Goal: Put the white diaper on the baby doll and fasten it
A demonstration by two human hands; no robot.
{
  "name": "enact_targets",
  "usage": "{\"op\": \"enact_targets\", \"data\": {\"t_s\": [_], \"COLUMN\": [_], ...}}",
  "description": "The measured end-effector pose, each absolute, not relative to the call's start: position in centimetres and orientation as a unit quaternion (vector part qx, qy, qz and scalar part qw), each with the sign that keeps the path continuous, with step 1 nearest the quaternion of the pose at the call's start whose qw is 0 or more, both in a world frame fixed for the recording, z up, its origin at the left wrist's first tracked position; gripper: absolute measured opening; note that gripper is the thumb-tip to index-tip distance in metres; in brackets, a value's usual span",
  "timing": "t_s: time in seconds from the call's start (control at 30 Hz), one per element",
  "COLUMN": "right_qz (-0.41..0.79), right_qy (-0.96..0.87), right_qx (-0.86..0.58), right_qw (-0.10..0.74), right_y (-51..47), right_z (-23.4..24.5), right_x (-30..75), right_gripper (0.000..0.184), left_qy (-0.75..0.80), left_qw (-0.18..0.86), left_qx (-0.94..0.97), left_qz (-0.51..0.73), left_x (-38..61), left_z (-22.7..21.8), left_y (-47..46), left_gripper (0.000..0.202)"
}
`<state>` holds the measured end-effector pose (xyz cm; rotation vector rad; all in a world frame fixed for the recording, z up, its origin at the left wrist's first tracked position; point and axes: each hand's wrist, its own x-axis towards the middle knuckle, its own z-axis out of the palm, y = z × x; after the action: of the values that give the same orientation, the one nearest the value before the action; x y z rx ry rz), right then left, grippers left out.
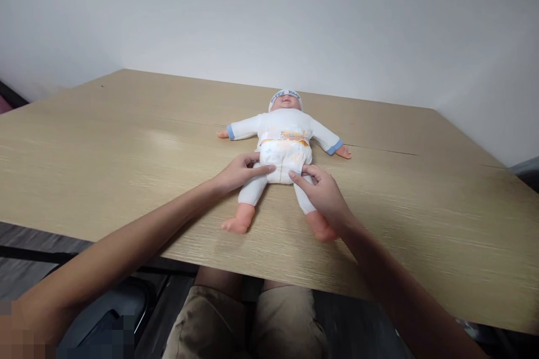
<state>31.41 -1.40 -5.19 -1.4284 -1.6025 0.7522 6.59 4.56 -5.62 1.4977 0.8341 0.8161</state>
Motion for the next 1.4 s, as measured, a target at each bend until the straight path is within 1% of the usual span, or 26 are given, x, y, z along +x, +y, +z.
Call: {"op": "enact_targets", "data": {"t_s": [0.07, 0.2, 0.43, 0.6, 0.73, 0.93, 1.13, 1.3, 1.4], "right_qz": [0.334, 0.357, 0.363, 0.323, 0.333, 0.359, 0.299, 0.247, 0.211], "right_qy": [-0.634, -0.616, -0.606, -0.616, -0.613, -0.585, -0.608, -0.625, -0.631], "right_qx": [-0.553, -0.552, -0.573, -0.596, -0.601, -0.603, -0.607, -0.616, -0.623], "right_qw": [0.426, 0.434, 0.414, 0.402, 0.389, 0.408, 0.416, 0.411, 0.412], "right_y": [-1.3, -1.6, -2.3, -2.6, -2.9, -3.0, -2.9, -3.0, -3.1], "right_z": [-5.2, -4.6, -3.6, -3.4, -3.1, -3.1, -3.7, -3.7, -3.9], "right_x": [31.5, 31.5, 31.3, 31.2, 31.2, 31.3, 31.4, 31.5, 31.4], "right_gripper": [0.032, 0.032, 0.035, 0.034, 0.036, 0.039, 0.037, 0.037, 0.034], "left_qy": [0.333, 0.327, 0.34, 0.328, 0.324, 0.347, 0.365, 0.353, 0.344], "left_qw": [0.626, 0.657, 0.633, 0.634, 0.643, 0.653, 0.642, 0.634, 0.637], "left_qx": [0.617, 0.581, 0.592, 0.603, 0.595, 0.564, 0.559, 0.576, 0.576], "left_qz": [0.343, 0.351, 0.364, 0.356, 0.356, 0.368, 0.376, 0.377, 0.38], "left_x": [6.2, 6.0, 5.9, 5.6, 5.6, 5.7, 5.6, 5.5, 5.5], "left_z": [-5.6, -5.6, -5.8, -5.5, -5.4, -5.2, -5.1, -5.2, -5.3], "left_y": [4.8, 4.8, 4.7, 4.8, 4.7, 4.6, 4.9, 5.2, 5.2], "left_gripper": [0.047, 0.047, 0.043, 0.041, 0.039, 0.039, 0.043, 0.044, 0.044]}}
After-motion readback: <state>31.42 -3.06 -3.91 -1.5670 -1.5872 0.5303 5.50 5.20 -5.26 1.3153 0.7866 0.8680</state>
